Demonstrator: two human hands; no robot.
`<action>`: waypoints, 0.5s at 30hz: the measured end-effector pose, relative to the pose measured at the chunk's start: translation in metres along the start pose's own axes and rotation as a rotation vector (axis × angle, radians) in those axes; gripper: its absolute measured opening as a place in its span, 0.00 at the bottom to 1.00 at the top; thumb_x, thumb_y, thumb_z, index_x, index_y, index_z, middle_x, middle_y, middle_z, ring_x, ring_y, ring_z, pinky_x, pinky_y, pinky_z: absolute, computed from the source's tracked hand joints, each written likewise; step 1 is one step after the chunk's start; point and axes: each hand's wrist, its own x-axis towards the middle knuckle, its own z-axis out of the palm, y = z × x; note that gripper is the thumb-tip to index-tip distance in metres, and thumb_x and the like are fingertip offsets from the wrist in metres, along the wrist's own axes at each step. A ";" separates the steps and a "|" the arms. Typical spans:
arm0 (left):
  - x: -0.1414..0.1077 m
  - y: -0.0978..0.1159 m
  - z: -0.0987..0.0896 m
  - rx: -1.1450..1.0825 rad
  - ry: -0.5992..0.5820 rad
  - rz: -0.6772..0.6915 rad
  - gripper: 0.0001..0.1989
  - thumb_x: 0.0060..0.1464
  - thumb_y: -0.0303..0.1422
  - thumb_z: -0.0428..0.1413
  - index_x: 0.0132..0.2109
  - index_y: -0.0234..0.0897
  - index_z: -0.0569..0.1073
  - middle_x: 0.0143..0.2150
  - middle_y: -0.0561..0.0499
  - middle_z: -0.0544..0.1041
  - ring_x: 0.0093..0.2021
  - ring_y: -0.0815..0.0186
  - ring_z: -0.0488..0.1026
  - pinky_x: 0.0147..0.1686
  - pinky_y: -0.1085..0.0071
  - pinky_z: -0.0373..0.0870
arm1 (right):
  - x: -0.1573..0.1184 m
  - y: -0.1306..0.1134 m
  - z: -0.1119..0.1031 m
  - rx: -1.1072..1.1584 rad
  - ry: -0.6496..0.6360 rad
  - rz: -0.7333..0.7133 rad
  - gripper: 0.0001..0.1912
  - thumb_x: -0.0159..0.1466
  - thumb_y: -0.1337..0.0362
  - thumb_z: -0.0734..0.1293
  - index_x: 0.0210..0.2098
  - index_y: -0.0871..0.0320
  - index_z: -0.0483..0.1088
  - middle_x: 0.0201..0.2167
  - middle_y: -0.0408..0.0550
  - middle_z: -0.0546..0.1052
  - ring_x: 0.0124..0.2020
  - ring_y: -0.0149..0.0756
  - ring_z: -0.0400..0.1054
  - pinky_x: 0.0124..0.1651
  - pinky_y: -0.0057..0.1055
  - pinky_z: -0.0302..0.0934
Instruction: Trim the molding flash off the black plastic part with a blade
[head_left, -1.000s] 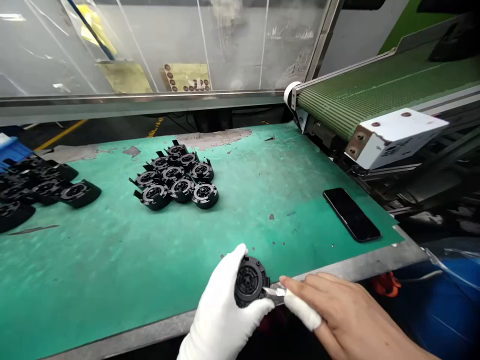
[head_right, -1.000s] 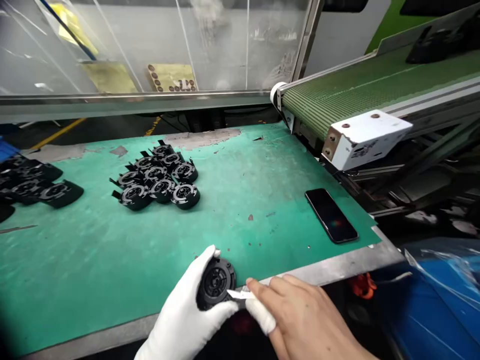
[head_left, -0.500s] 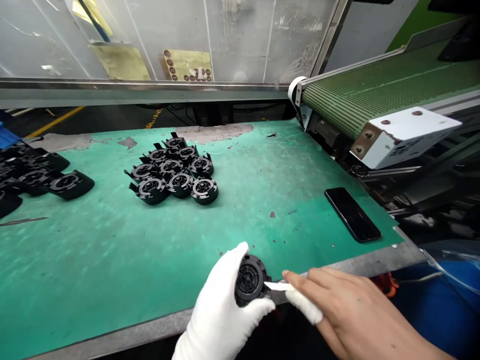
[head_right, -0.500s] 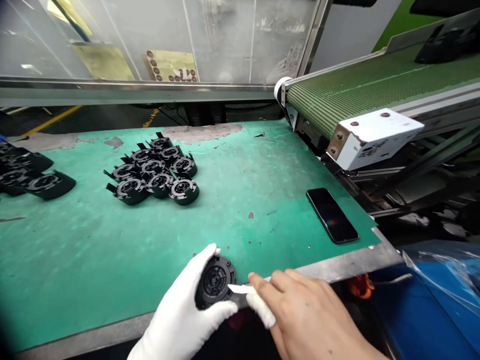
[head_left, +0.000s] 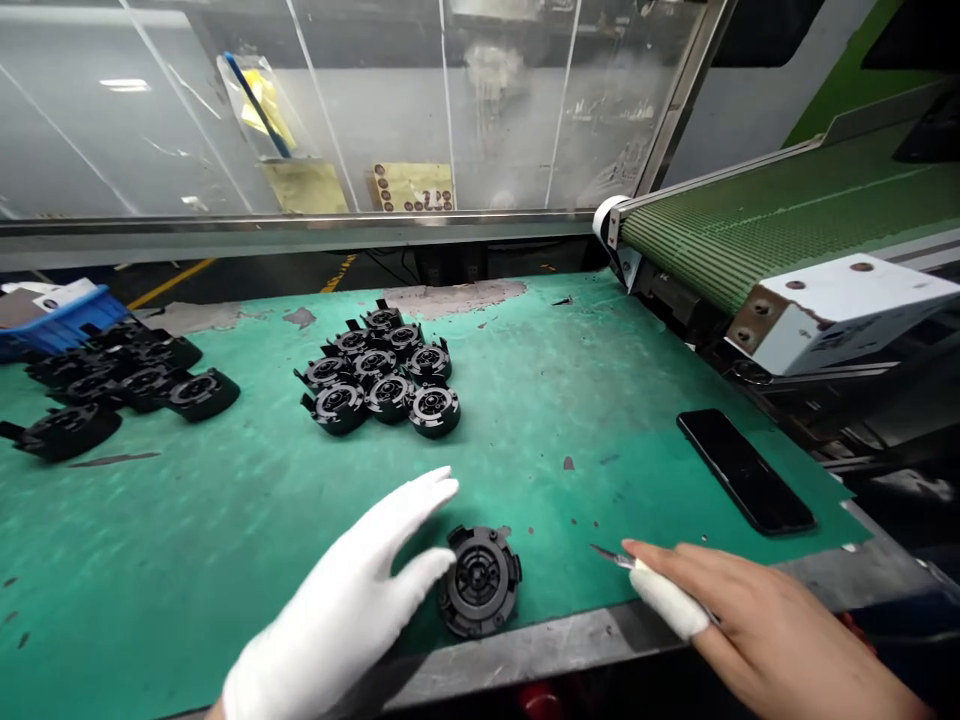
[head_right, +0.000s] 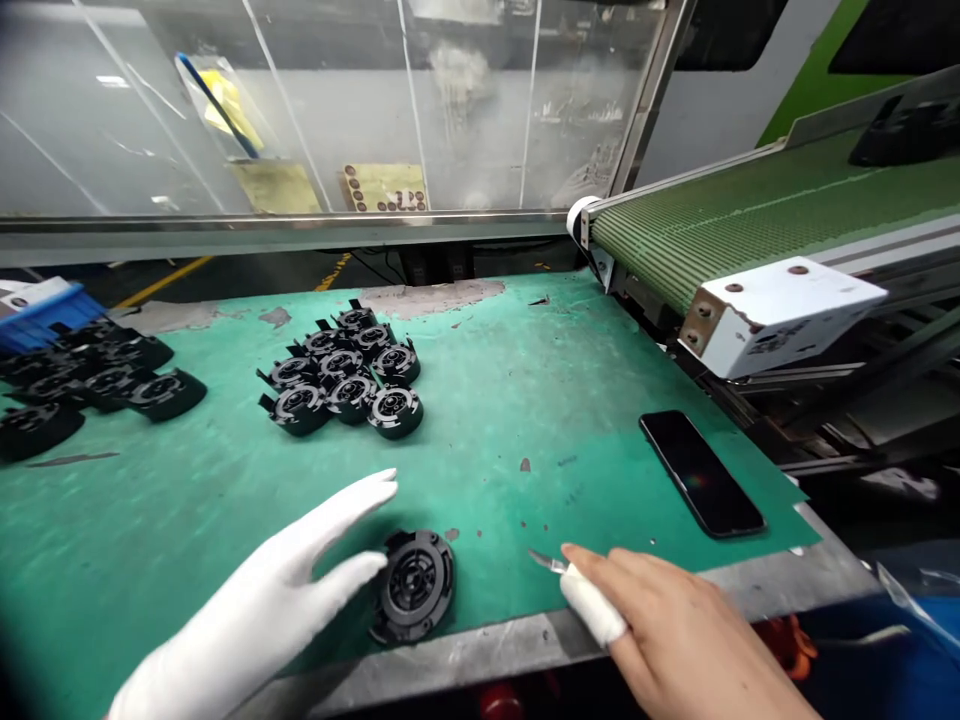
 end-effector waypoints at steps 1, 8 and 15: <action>-0.005 0.000 0.004 -0.008 0.029 -0.061 0.38 0.50 0.42 0.63 0.68 0.51 0.66 0.70 0.55 0.65 0.70 0.48 0.63 0.71 0.50 0.54 | 0.002 -0.005 0.002 0.018 0.006 -0.039 0.27 0.64 0.70 0.61 0.59 0.45 0.71 0.46 0.42 0.84 0.40 0.39 0.81 0.33 0.29 0.76; -0.030 0.004 0.070 -0.206 0.022 -0.227 0.54 0.39 0.33 0.69 0.73 0.45 0.56 0.70 0.44 0.65 0.69 0.44 0.64 0.69 0.47 0.62 | 0.035 -0.046 0.008 0.087 -0.152 -0.151 0.34 0.58 0.74 0.63 0.63 0.47 0.68 0.35 0.43 0.80 0.35 0.39 0.75 0.32 0.30 0.70; -0.027 0.002 0.073 -0.139 -0.023 -0.211 0.47 0.43 0.32 0.66 0.70 0.42 0.59 0.69 0.43 0.66 0.69 0.46 0.63 0.69 0.46 0.61 | 0.054 -0.053 0.005 0.010 -0.217 -0.132 0.38 0.52 0.76 0.62 0.60 0.45 0.70 0.35 0.41 0.79 0.35 0.39 0.74 0.34 0.33 0.66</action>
